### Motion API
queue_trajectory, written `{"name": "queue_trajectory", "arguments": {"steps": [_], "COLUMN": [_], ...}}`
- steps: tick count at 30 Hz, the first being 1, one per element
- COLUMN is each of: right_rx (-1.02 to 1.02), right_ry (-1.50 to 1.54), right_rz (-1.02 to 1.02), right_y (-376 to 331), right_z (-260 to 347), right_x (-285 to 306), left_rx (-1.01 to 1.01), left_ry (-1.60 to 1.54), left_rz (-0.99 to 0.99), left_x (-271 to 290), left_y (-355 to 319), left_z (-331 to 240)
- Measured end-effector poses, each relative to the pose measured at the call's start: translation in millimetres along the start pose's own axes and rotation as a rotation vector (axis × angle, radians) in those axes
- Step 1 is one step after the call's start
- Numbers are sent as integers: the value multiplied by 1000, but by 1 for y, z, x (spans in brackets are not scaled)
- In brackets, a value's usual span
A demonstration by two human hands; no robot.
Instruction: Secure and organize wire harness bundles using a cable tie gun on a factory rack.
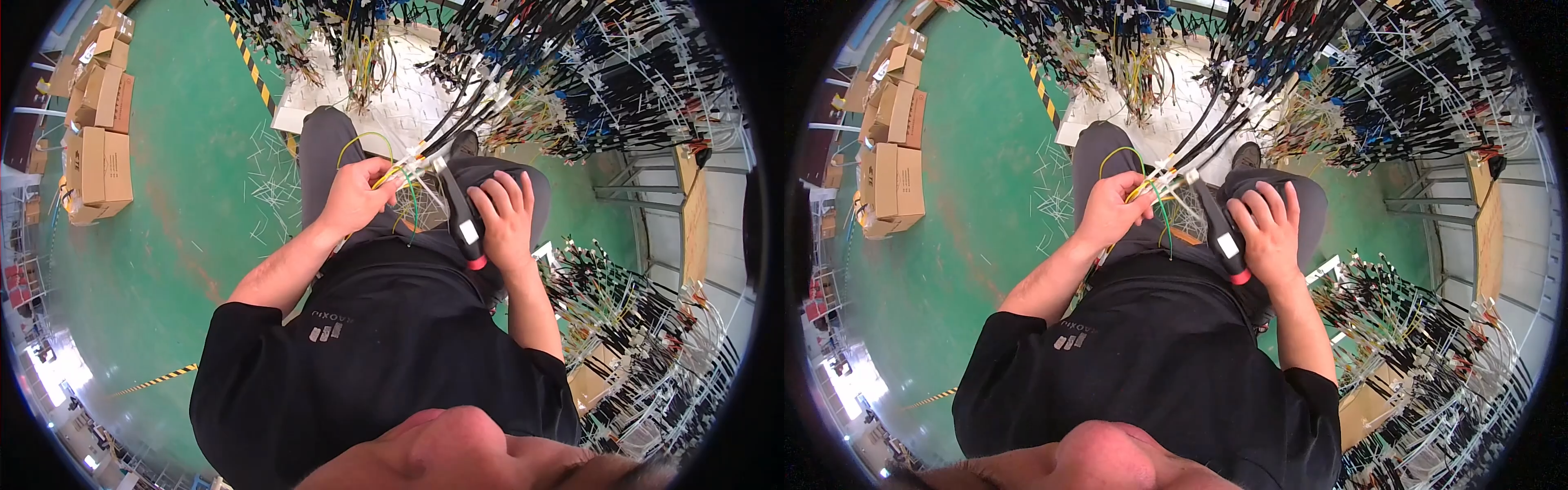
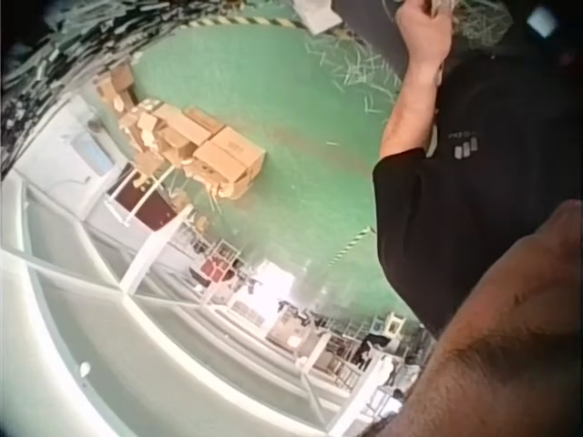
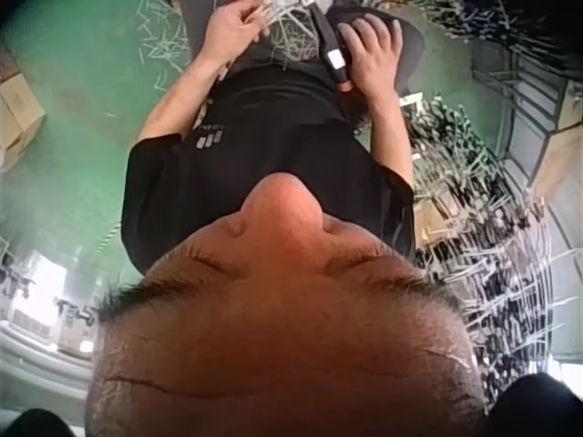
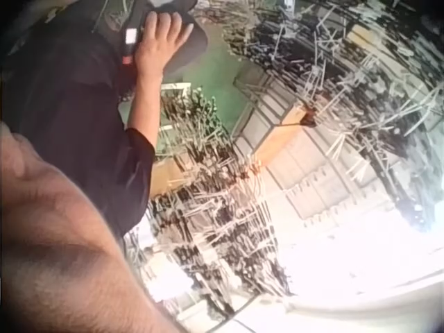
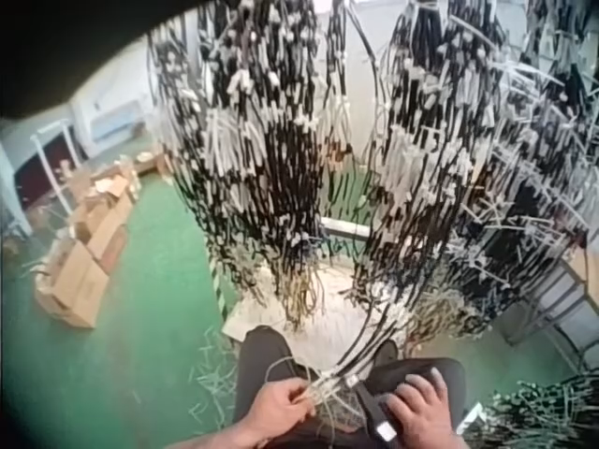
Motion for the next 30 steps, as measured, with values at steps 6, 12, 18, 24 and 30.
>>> {"name": "queue_trajectory", "arguments": {"steps": [6, 12, 18, 24, 30], "right_rx": [13, -111, -32, -68, -108], "right_ry": [89, 509, 205, -5, -120], "right_rz": [-152, -215, -273, -489, -350], "right_y": [2, -7, -12, -12, 6], "right_z": [0, -9, -9, -20, -29], "right_x": [12, -8, 5, 14, 27], "left_rx": [-26, -8, 8, 3, -21], "left_ry": [-3, -25, -45, -24, 15], "left_rz": [-15, -6, 15, 49, 62], "left_x": [1, 1, 1, -2, -3], "left_y": [2, 1, 5, 4, 0], "left_z": [4, -2, 3, 1, 1]}}
Point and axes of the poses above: each hand's wrist, its own y-axis towards the middle knuckle, its own x-axis out of the back of the hand, z = x × y, the point moved 5 cm from there along y, towards the middle knuckle, and after that the axes turned 4 degrees about y, right-handed, at the moved point
